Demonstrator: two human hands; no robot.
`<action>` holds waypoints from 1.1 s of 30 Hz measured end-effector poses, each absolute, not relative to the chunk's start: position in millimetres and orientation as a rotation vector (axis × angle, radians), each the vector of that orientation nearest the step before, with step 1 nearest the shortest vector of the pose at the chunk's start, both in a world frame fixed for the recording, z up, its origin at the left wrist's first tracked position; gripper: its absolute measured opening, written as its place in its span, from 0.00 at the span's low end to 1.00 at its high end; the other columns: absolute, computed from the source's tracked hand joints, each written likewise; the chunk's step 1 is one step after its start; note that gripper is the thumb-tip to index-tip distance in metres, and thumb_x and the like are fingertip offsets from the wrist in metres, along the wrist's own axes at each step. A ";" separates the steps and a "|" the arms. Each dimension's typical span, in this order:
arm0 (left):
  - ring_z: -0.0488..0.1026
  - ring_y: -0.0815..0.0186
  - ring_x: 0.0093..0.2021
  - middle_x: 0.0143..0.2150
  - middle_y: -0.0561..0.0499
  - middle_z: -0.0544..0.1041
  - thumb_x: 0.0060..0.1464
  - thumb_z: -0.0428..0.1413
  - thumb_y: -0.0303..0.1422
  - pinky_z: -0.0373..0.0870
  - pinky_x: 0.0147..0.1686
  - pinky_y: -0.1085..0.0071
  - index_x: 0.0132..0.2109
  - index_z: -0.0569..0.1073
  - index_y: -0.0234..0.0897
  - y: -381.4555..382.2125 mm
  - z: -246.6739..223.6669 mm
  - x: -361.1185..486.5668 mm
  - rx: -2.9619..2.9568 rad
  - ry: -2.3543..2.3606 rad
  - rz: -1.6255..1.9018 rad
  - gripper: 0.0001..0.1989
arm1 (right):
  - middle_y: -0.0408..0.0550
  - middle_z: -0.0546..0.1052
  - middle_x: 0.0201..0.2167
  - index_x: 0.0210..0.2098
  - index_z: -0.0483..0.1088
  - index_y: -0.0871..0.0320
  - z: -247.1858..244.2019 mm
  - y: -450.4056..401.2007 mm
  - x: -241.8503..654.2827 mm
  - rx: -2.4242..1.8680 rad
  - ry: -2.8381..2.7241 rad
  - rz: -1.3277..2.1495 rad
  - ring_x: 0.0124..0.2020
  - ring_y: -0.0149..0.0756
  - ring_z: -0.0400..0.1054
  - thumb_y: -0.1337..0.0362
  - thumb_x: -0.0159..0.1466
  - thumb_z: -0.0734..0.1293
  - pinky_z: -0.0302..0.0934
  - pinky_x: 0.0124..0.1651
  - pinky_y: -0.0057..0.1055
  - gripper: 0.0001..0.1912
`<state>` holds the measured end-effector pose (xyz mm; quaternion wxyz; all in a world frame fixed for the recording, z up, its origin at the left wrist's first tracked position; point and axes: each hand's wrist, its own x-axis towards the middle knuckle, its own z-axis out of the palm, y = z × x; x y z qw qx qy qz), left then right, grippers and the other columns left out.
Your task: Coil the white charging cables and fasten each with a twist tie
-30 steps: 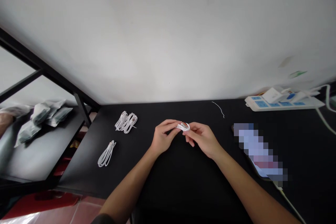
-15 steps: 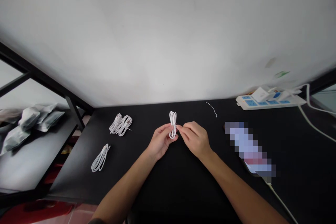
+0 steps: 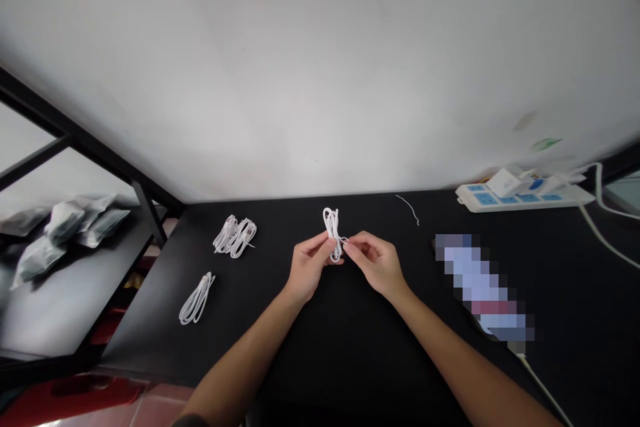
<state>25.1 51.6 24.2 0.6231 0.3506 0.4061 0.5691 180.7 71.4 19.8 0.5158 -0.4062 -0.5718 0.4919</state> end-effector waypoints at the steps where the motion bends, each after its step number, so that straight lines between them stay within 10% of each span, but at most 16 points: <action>1: 0.75 0.69 0.35 0.37 0.49 0.80 0.53 0.67 0.40 0.78 0.35 0.72 0.48 0.83 0.37 51.1 24.1 25.1 0.837 0.950 1.314 0.17 | 0.44 0.72 0.25 0.32 0.75 0.55 20.5 71.1 180.7 -0.972 -1.346 1.218 0.23 0.32 0.63 0.49 0.61 0.72 0.59 0.25 0.31 0.15; 20: 0.69 0.71 0.27 0.31 0.51 0.72 0.54 0.64 0.37 0.71 0.25 0.73 0.41 0.84 0.34 57.8 29.2 4.0 1.342 1.188 1.073 0.11 | 0.45 0.74 0.34 0.39 0.75 0.53 35.2 80.1 210.5 -0.909 -1.875 0.783 0.29 0.32 0.66 0.63 0.70 0.66 0.61 0.32 0.31 0.06; 33: 0.70 0.61 0.38 0.36 0.47 0.72 0.63 0.54 0.27 0.73 0.42 0.66 0.61 0.73 0.36 52.0 5.4 13.4 2.289 1.832 0.950 0.20 | 0.46 0.75 0.34 0.42 0.73 0.54 38.6 68.2 201.8 -0.805 -2.001 0.409 0.32 0.32 0.70 0.69 0.70 0.64 0.64 0.35 0.29 0.07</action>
